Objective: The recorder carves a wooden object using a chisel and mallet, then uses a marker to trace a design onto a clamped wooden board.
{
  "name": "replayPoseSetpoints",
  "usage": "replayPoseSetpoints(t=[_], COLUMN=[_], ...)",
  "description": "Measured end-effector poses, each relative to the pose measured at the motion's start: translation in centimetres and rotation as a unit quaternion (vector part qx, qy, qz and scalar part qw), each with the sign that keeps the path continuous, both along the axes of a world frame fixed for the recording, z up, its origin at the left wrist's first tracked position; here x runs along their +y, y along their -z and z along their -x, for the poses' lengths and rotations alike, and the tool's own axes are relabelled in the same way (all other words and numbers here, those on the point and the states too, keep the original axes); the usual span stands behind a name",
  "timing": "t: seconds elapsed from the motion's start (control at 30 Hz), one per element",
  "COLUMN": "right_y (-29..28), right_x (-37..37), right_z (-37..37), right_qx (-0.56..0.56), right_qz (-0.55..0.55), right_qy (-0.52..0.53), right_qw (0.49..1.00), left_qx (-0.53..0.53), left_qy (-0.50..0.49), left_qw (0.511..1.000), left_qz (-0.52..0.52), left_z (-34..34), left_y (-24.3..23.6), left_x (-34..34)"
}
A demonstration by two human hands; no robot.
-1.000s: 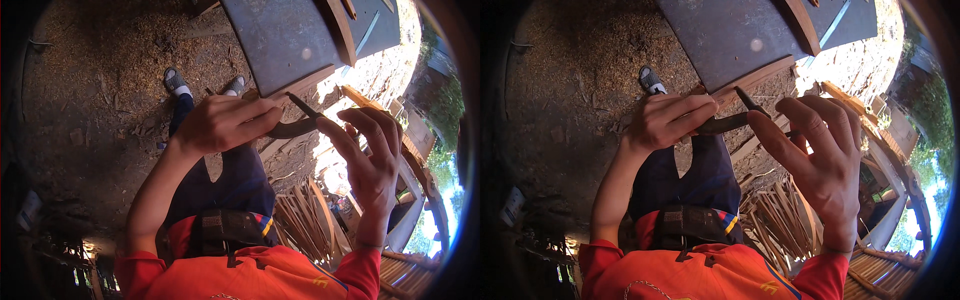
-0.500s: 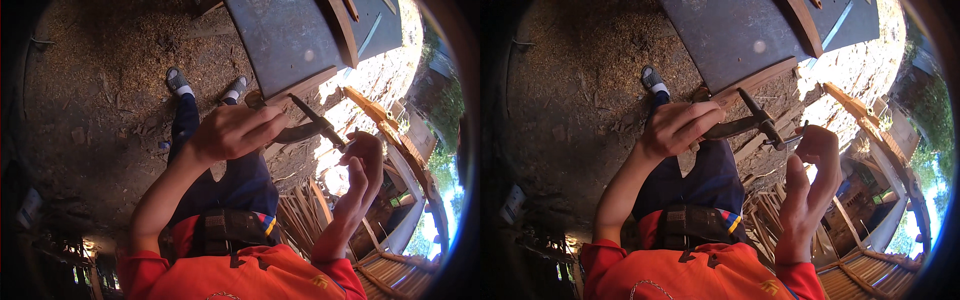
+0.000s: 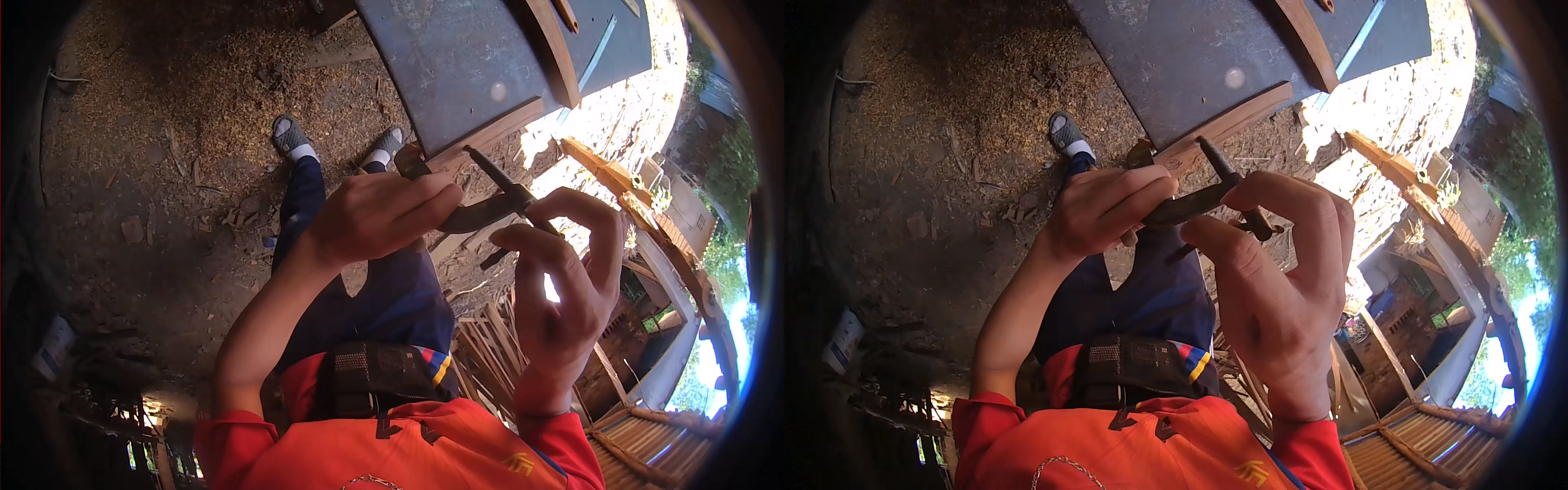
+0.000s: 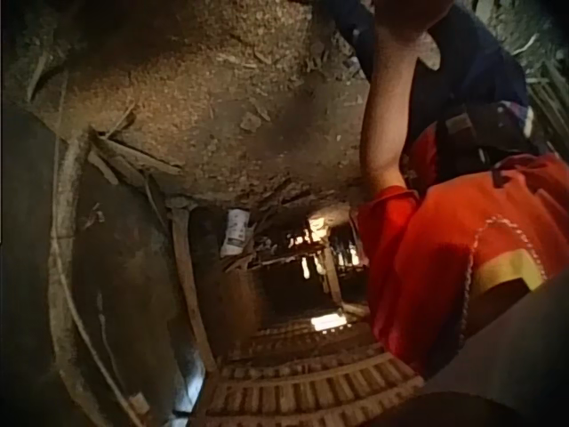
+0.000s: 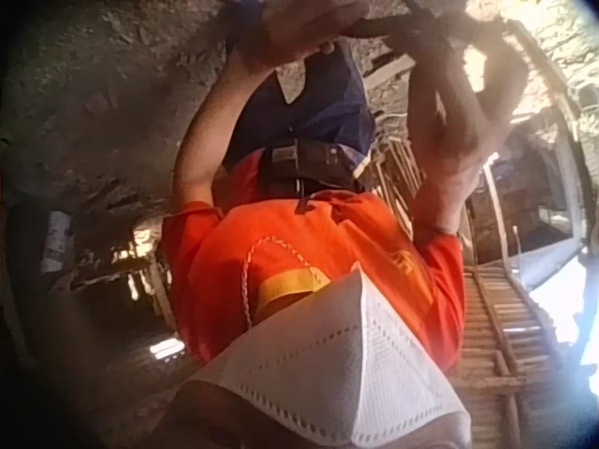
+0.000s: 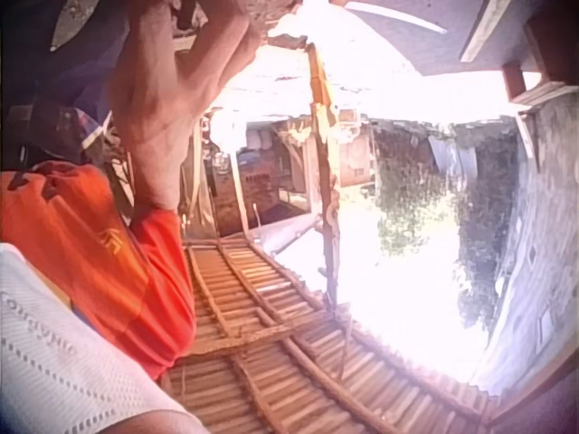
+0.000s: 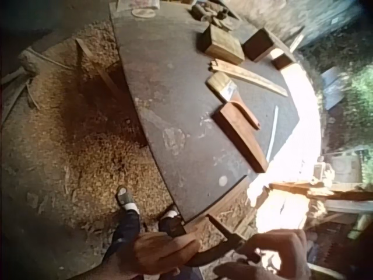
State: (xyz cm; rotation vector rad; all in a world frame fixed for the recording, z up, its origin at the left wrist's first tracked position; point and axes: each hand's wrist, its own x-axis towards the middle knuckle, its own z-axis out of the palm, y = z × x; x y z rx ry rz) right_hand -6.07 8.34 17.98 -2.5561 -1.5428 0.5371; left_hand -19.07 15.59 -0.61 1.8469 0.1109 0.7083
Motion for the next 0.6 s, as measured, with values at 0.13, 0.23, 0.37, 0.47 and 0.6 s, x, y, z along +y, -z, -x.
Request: replayPoseSetpoints(t=[0.13, 0.23, 0.37, 0.47, 0.6], right_y=[-0.6, -0.3, 0.0, 0.5, 1.1], right_x=[-0.1, -0.4, -0.8, -1.2, -2.1], right_z=[-0.1, 0.5, 0.7, 0.6, 0.6], right_qx=[-0.02, -0.033, -0.017, -0.057, -0.013], right_qz=[0.038, -0.001, -0.046, 0.022, -0.091], right_qy=[-0.101, -0.083, 0.083, -0.083, -0.018], right_qw=[0.994, 0.996, 0.995, 0.995, 0.996], left_qx=[0.003, 0.011, 0.007, 0.009, 0.009], left_qy=[0.003, 0.019, 0.012, 0.015, 0.016], left_qw=[1.0, 1.0, 1.0, 1.0, 1.0], left_qz=[-0.017, -0.02, -0.016, -0.013, 0.01], left_z=[0.0, 0.0, -0.1, -0.1, -0.2], left_y=[0.0, -0.1, -0.1, 0.0, 0.0], left_x=[0.4, 0.7, 0.7, 0.8, 0.9])
